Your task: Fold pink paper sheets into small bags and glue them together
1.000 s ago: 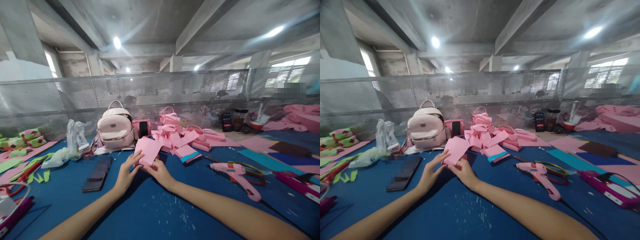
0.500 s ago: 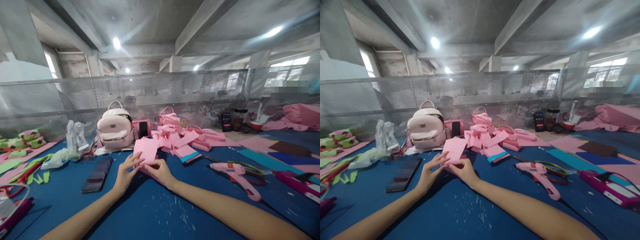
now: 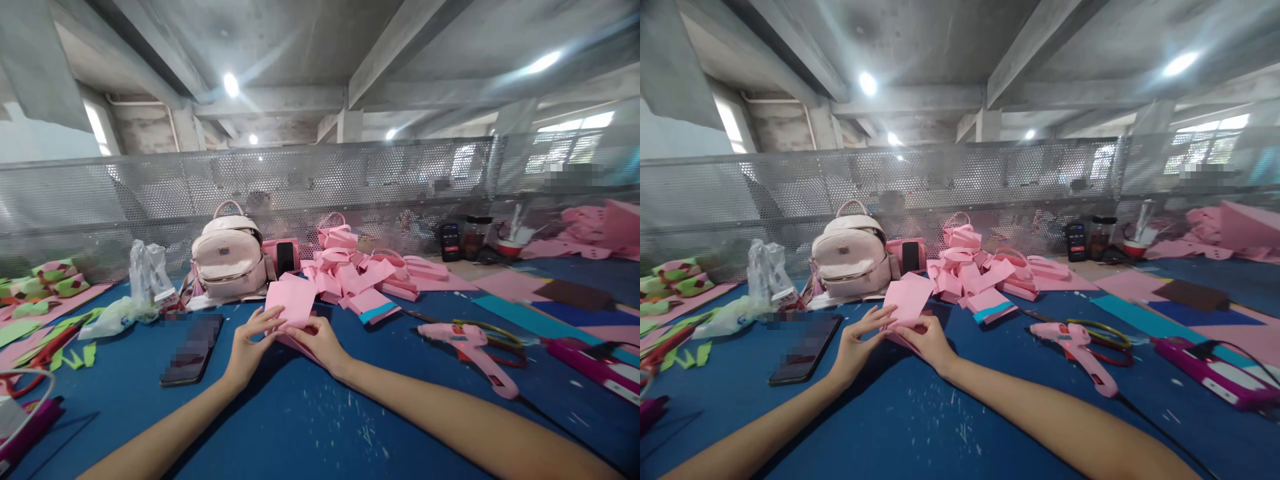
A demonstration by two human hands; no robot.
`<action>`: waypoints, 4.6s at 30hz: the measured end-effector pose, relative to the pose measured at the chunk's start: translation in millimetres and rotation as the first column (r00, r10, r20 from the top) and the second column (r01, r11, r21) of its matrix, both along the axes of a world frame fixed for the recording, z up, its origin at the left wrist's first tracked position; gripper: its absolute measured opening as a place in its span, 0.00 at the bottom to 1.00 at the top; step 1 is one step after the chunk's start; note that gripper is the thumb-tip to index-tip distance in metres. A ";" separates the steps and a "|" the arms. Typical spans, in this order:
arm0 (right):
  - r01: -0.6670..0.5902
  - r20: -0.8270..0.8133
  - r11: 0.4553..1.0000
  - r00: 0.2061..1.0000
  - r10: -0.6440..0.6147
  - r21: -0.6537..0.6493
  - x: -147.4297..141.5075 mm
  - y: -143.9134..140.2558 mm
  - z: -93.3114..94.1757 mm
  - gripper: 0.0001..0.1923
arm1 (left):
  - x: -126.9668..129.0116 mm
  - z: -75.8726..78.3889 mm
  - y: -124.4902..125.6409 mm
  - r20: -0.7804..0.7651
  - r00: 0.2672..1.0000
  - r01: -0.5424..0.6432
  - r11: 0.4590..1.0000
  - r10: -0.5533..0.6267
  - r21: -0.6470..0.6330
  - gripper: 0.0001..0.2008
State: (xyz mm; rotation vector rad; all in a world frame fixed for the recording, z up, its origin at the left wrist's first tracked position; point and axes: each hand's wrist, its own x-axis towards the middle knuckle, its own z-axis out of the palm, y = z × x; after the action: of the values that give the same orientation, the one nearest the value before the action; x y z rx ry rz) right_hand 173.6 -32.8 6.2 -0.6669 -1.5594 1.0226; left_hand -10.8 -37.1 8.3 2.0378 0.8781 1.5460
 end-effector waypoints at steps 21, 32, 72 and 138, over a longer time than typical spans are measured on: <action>0.006 0.014 1.000 1.000 -0.005 -0.021 2.7 0.8 0.3 0.16 | -0.7 4.9 -1.8 0.010 1.000 0.003 0.999 -0.003 -0.044 0.08; 0.161 -0.080 0.987 0.984 -0.162 -0.014 -11.8 -16.1 18.5 0.14 | 30.0 -2.3 -23.4 0.061 0.998 0.028 0.946 -0.009 -0.322 0.22; 0.077 0.385 0.790 0.842 -0.378 0.608 13.4 -5.3 19.2 0.13 | 24.1 22.7 -24.0 -0.004 0.996 0.080 0.938 -0.086 -0.336 0.24; -0.360 0.824 0.770 0.437 -0.361 0.528 21.6 -32.6 114.8 0.05 | -23.9 110.5 -17.0 -0.709 0.657 0.181 0.966 -0.257 -0.183 0.19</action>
State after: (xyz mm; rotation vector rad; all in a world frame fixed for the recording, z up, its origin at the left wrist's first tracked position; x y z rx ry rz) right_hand 195.1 -65.3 121.1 -0.7430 -2.6924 -0.1071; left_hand -34.7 -54.1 118.9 2.6007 0.8854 0.4936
